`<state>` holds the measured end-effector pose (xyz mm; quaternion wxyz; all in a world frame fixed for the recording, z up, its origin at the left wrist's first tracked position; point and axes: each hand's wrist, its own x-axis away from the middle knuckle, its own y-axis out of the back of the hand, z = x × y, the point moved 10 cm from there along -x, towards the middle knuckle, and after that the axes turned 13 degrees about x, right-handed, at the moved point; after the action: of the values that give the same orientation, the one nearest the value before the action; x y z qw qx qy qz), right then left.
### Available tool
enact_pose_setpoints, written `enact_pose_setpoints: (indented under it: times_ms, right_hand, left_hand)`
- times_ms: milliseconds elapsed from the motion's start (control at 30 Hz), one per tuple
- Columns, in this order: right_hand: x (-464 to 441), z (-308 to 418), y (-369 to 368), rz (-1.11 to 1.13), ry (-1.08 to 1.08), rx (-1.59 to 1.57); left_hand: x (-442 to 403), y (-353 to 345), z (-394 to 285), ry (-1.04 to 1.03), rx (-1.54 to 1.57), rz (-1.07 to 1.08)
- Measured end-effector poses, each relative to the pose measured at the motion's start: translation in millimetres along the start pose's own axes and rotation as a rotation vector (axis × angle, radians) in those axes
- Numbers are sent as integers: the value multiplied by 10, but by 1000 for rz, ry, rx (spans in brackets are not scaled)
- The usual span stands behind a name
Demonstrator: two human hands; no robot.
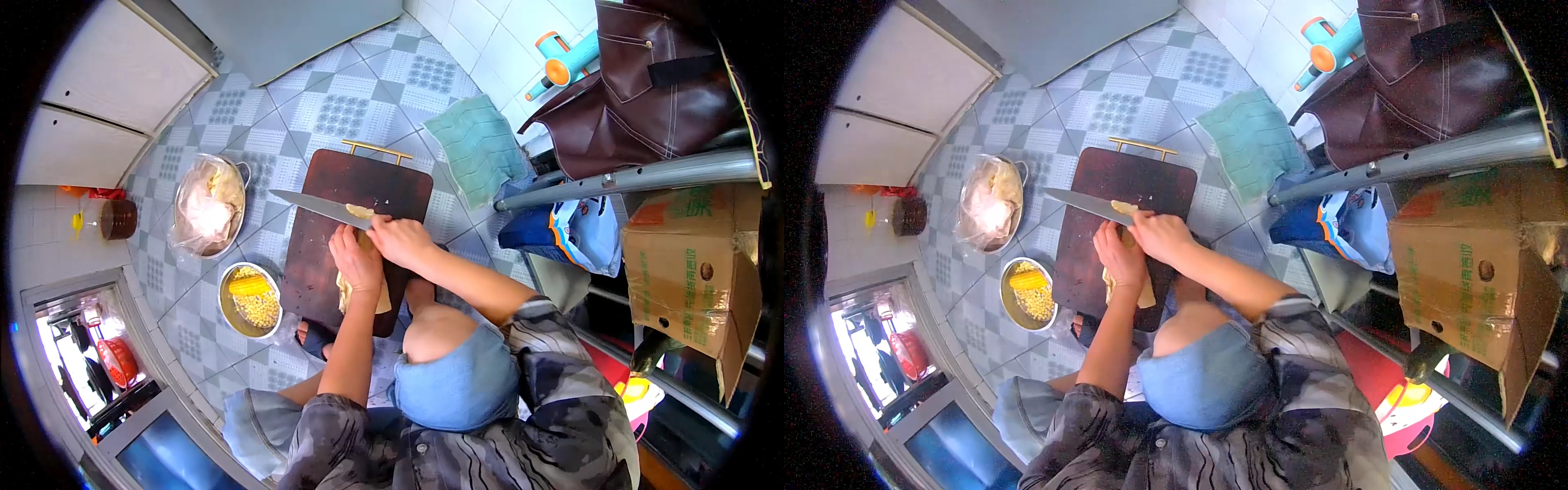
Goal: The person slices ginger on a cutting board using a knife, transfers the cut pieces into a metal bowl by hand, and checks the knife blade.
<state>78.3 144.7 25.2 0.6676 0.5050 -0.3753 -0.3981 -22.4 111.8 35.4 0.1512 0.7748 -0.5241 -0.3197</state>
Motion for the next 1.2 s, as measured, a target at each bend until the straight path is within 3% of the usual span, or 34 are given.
enact_pose_setpoints:
  times_ms: [100, 367, 767, 1100, 1200]
  right_hand:
    - [-119, 64, 11, -3, 23, 2]
    - [665, -469, 77, 75, -21, 76]
    - [-202, 40, -57, 17, 254, 83]
    - [-144, -147, 32, 15, 188, -56]
    - [-140, -250, 30, 34, 150, -160]
  left_hand:
    - [-11, 7, 5, 2, -13, -22]
    - [-14, 55, -25, 16, 18, -26]
    - [-27, 68, -50, 68, 11, 15]
    - [-113, 48, 44, 113, 18, 76]
    - [-201, 98, 319, 249, 170, 54]
